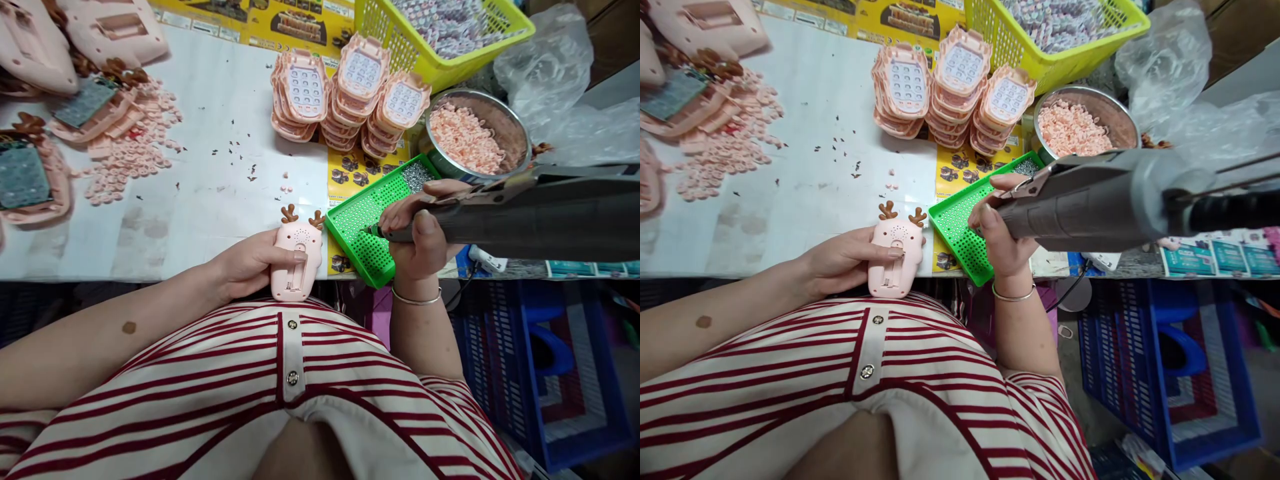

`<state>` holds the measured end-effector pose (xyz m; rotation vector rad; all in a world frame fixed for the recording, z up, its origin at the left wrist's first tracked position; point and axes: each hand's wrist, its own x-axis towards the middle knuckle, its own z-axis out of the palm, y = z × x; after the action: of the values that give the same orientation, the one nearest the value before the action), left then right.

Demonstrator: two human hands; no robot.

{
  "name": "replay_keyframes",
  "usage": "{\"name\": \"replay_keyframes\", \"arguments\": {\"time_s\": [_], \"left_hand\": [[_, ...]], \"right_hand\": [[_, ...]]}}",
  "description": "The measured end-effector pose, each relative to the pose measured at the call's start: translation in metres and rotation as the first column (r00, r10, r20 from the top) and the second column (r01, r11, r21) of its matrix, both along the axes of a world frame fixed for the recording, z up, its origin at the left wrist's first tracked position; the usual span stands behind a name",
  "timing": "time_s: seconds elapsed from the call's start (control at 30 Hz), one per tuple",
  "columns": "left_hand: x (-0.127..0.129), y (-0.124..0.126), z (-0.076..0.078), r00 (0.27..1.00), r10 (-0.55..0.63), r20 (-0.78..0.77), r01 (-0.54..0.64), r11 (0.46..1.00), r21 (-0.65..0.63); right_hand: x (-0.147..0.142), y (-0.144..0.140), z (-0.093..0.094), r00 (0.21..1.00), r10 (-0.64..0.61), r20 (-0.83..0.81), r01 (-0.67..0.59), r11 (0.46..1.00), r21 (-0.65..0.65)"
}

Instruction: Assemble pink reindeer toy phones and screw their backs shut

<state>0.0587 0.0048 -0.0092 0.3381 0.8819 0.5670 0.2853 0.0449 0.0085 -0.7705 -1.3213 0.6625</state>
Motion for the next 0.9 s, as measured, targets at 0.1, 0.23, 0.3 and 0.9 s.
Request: {"name": "replay_keyframes", "arguments": {"time_s": [0.1, 0.23, 0.3, 0.9], "left_hand": [[0.0, 0.0, 0.0, 1.0, -0.011, 0.003, 0.011, 1.0, -0.005], [0.0, -0.001, -0.001, 1.0, -0.001, -0.015, 0.001, 1.0, 0.003], [0.002, -0.001, 0.0, 1.0, -0.007, -0.027, 0.007, 1.0, 0.004], [0.008, -0.003, 0.002, 1.0, -0.005, 0.023, 0.0, 0.981, 0.192]], "right_hand": [[0.001, 0.0, -0.004, 1.0, 0.021, 0.003, -0.021, 1.0, -0.01], [0.0, -0.003, 0.005, 1.0, -0.014, 0.018, 0.014, 1.0, 0.01], [-0.006, -0.007, 0.016, 1.0, -0.011, -0.016, 0.011, 0.998, 0.055], [-0.085, -0.025, 0.03, 0.904, 0.417, -0.098, -0.41, 0.908, 0.081]]}}
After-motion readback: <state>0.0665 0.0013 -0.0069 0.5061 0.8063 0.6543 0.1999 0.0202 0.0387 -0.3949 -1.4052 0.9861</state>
